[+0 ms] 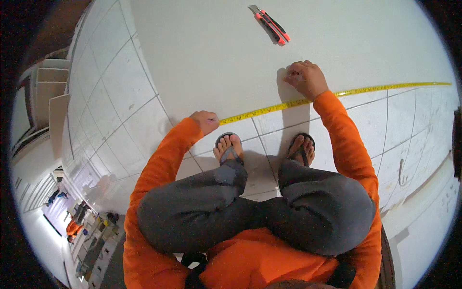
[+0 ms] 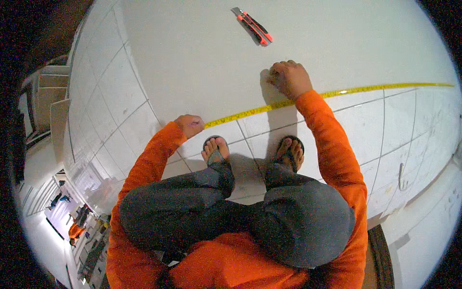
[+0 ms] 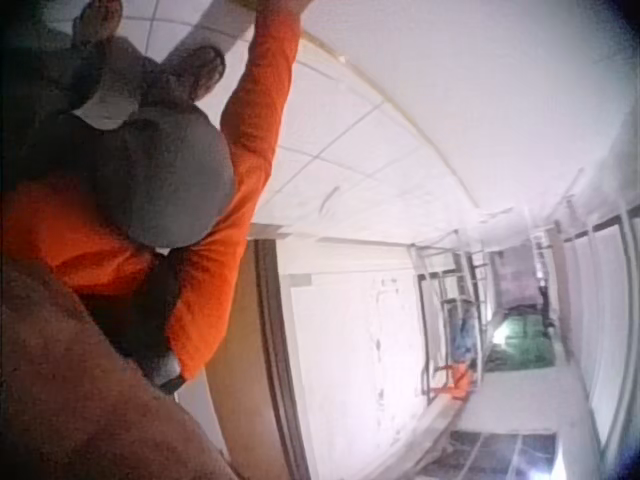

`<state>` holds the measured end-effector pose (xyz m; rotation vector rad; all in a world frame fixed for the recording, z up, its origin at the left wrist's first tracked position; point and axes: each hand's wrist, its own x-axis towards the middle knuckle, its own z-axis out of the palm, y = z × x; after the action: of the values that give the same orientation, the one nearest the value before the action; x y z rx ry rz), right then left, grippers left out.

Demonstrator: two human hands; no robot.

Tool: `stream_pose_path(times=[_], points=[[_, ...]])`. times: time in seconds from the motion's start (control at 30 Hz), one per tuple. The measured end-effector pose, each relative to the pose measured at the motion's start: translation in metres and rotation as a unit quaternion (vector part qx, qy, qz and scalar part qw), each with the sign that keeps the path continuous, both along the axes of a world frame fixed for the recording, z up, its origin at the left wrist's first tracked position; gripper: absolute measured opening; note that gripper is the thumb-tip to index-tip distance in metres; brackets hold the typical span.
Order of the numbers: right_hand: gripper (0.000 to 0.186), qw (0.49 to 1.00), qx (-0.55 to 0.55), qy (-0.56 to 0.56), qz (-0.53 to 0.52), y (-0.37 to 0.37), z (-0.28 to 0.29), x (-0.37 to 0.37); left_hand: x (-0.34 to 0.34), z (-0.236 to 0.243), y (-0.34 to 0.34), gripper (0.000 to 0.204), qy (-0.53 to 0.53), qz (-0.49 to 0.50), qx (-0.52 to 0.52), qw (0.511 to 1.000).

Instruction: The person uses a measuring tape to mark lengths on a large board, then applies a metal trim strip and scores the board with a utility knife.

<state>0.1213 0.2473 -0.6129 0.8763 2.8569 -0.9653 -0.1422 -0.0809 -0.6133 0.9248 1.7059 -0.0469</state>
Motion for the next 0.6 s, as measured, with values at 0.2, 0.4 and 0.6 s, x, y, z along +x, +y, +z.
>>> stream_pose_path(times=[0.2,0.4,0.6], points=[[0.03,0.994,0.028,-0.05,-0.092,-0.015,0.012,-0.03,0.005,0.006,0.001,0.025,0.024,0.005,0.03,0.999],[0.026,0.98,-0.051,0.014,-0.194,0.016,-0.021,-0.002,-0.003,0.008,0.01,0.027,0.035,0.016,0.03,0.999],[0.027,0.975,0.004,0.128,-0.181,0.05,-0.002,-0.019,-0.014,0.014,0.021,0.028,0.047,0.038,0.043,0.997]])
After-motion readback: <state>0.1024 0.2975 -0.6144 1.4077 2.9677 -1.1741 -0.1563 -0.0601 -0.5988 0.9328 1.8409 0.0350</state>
